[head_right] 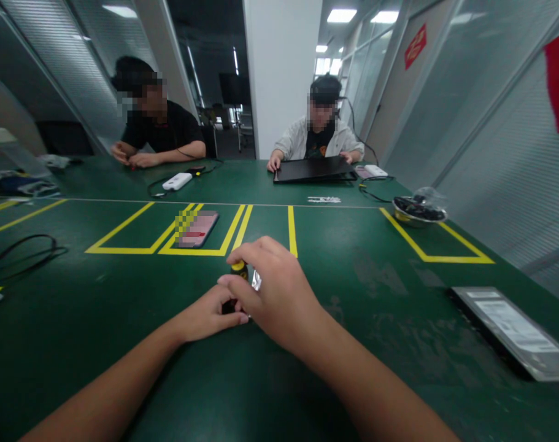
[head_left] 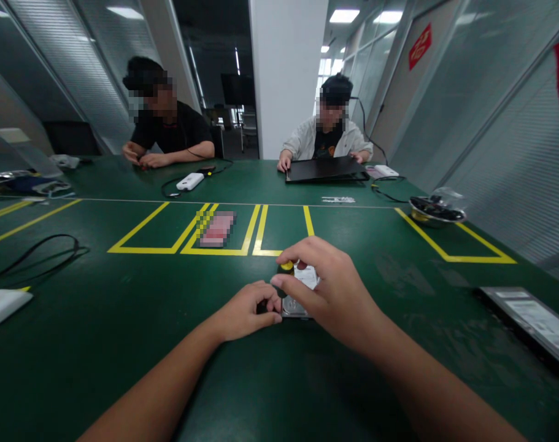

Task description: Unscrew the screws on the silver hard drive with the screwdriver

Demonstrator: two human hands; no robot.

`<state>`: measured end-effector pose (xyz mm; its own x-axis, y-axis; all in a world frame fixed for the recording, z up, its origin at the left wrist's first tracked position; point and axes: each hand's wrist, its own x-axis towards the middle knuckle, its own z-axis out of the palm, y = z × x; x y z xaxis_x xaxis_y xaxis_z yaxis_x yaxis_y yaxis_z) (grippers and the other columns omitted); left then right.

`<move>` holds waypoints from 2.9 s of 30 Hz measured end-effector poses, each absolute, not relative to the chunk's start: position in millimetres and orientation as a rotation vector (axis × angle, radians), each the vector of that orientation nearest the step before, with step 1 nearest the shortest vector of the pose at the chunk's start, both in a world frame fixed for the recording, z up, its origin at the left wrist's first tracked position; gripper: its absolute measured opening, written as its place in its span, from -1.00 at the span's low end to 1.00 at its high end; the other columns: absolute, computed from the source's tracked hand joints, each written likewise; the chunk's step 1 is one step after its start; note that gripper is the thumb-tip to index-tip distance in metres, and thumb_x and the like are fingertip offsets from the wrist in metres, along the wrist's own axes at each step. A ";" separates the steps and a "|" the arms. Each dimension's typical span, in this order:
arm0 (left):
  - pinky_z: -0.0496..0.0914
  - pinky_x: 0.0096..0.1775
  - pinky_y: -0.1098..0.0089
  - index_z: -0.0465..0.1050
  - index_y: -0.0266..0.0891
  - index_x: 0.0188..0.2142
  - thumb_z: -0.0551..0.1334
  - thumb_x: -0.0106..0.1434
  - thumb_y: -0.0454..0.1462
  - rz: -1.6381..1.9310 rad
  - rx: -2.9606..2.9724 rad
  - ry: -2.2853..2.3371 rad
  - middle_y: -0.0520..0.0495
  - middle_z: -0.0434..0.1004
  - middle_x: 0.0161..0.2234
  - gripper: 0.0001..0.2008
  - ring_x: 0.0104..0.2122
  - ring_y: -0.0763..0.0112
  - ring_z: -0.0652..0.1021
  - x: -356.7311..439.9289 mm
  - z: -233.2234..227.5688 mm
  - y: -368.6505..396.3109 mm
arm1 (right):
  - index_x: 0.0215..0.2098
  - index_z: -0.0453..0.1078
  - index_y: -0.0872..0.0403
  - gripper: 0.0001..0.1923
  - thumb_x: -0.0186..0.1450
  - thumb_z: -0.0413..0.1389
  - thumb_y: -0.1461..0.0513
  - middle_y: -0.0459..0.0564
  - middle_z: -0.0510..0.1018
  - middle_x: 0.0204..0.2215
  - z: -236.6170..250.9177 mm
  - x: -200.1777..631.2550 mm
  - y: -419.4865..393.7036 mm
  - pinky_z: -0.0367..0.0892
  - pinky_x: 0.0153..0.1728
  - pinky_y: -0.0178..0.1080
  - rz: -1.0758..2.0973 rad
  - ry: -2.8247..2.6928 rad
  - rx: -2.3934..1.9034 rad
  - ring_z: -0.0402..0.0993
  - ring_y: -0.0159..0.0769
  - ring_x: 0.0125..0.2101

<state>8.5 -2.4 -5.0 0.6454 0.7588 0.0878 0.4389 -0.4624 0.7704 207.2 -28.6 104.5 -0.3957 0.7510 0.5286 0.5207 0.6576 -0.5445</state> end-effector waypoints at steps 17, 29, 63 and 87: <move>0.23 -0.31 0.43 0.44 -0.24 -0.34 0.28 0.23 -0.19 0.519 2.213 0.944 0.08 0.26 -0.45 -0.85 -0.39 0.41 0.34 8.2 -8.0 -0.5 | -0.17 0.46 0.13 -0.83 0.25 0.19 0.34 -0.07 0.52 -0.29 103.5 208.6 -31.6 0.23 -0.22 -0.29 0.296 -2.099 -0.973 0.39 -0.35 -0.27; 0.23 -0.34 0.46 0.43 -0.26 -0.33 0.27 0.22 -0.23 0.525 2.154 0.935 0.08 0.27 -0.43 -0.87 -0.40 0.42 0.32 8.8 -5.9 -1.6 | -0.17 0.44 0.13 -0.83 0.25 0.16 0.34 -0.07 0.51 -0.27 102.5 206.7 -32.5 0.23 -0.21 -0.29 0.284 -2.090 -0.976 0.37 -0.35 -0.25; 0.27 -0.34 0.45 0.41 -0.26 -0.34 0.27 0.22 -0.22 0.476 2.124 0.972 0.06 0.30 -0.43 -0.86 -0.37 0.39 0.35 9.1 -5.5 -2.0 | -0.17 0.44 0.09 -0.85 0.28 0.13 0.31 -0.05 0.50 -0.24 103.1 206.4 -33.3 0.23 -0.18 -0.25 0.290 -2.117 -0.984 0.37 -0.30 -0.21; 0.25 -0.35 0.46 0.38 -0.25 -0.36 0.27 0.22 -0.24 0.496 2.105 0.971 0.09 0.23 -0.45 -0.87 -0.40 0.43 0.32 10.2 -4.3 -3.4 | -0.18 0.45 0.07 -0.85 0.28 0.12 0.32 -0.05 0.51 -0.24 102.6 206.7 -31.4 0.24 -0.17 -0.25 0.304 -2.111 -0.958 0.38 -0.31 -0.21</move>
<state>10.2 -3.4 -4.3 0.6371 0.7701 0.0338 0.4786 -0.4295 0.7658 206.7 -31.4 102.6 -0.4096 0.7204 0.5597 0.5330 0.6869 -0.4940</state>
